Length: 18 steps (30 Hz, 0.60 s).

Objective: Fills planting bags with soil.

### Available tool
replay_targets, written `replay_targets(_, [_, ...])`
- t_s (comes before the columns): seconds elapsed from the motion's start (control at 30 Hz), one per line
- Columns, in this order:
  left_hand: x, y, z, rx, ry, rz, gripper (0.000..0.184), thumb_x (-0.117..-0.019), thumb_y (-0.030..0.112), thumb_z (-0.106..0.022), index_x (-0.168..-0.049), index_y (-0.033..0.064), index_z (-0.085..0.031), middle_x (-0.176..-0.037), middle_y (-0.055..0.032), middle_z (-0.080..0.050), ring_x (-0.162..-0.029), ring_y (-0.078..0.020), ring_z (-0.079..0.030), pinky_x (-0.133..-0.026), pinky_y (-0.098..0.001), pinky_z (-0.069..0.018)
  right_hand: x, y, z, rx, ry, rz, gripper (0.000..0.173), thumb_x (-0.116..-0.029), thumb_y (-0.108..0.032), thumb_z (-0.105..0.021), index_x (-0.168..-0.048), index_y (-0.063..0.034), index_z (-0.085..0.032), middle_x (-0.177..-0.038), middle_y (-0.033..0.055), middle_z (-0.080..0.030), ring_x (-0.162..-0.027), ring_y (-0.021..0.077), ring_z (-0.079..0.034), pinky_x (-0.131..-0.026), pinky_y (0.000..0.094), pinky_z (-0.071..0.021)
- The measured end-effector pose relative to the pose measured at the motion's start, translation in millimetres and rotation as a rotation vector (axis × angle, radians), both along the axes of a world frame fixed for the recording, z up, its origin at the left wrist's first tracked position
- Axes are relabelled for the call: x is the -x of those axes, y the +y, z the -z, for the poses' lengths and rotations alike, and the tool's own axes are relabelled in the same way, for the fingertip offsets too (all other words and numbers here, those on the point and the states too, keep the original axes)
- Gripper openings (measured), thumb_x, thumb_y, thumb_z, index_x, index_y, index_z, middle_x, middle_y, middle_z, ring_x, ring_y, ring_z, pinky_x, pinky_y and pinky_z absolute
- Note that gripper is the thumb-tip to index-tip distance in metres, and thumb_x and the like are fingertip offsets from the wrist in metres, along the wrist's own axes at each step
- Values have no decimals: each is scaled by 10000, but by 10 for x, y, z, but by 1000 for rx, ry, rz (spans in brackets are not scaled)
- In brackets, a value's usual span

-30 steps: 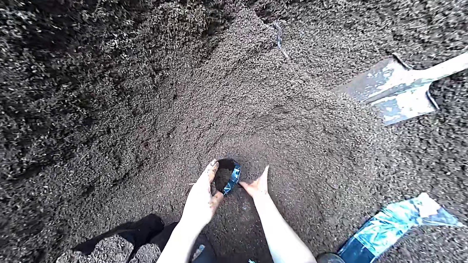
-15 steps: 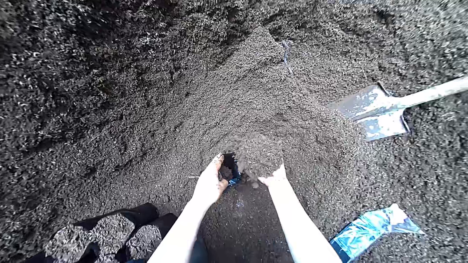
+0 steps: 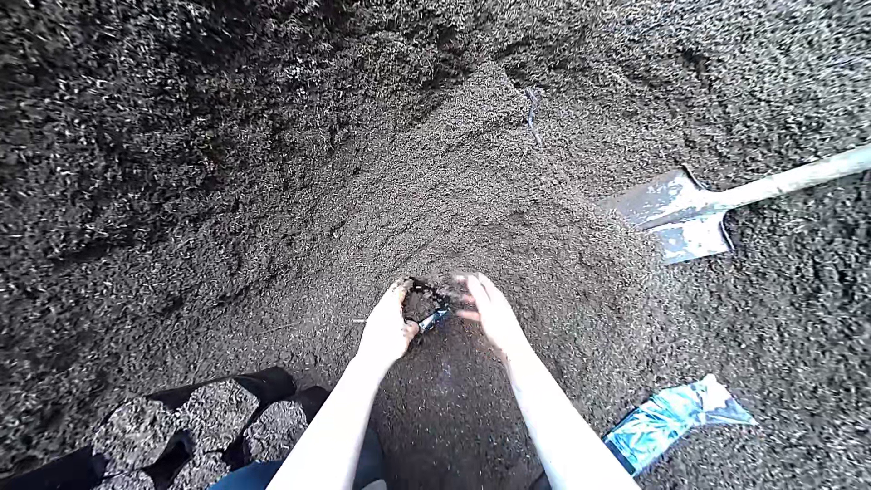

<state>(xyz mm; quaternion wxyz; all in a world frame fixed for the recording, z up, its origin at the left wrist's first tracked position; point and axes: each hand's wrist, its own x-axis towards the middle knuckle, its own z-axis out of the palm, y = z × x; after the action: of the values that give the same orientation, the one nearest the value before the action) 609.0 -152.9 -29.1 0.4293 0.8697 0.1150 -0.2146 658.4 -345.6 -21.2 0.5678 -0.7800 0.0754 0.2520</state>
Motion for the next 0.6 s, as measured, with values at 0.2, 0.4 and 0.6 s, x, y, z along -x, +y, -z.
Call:
replay_targets(0.2, [-40, -16, 96, -52, 205, 144, 773, -926, 129, -686, -1615, 117, -334, -1721, -108, -187, -1539, -274, -327, -1214, -494, -346, 1182, -265, 1504, -474, 1041, 157, 1098, -927, -833, -27, -1493, 36, -389, -1402, 262, -576, -1240, 355, -615, -1018, 477, -516])
replay_targets(0.4, [168, 5, -7, 314, 91, 85, 776, -900, 49, -626, -1614, 101, -328, -1718, -42, -213, -1516, -141, -351, -1199, -363, -375, 827, 102, 1757, -738, 974, 669, 1034, -923, -854, -171, -1492, -10, -356, -1312, 244, -628, -1154, 341, -665, -962, 466, -563])
replay_targets(0.6, [388, -141, -444, 546, -81, 107, 789, -801, 56, -652, -1559, 63, -436, -1680, -45, -316, -1497, -59, -358, -1187, -244, -364, -230, 270, 1535, -1094, 478, 821, 845, -949, -821, -120, -1539, -253, -327, -1408, 104, -558, -1247, 275, -587, -931, 583, -542])
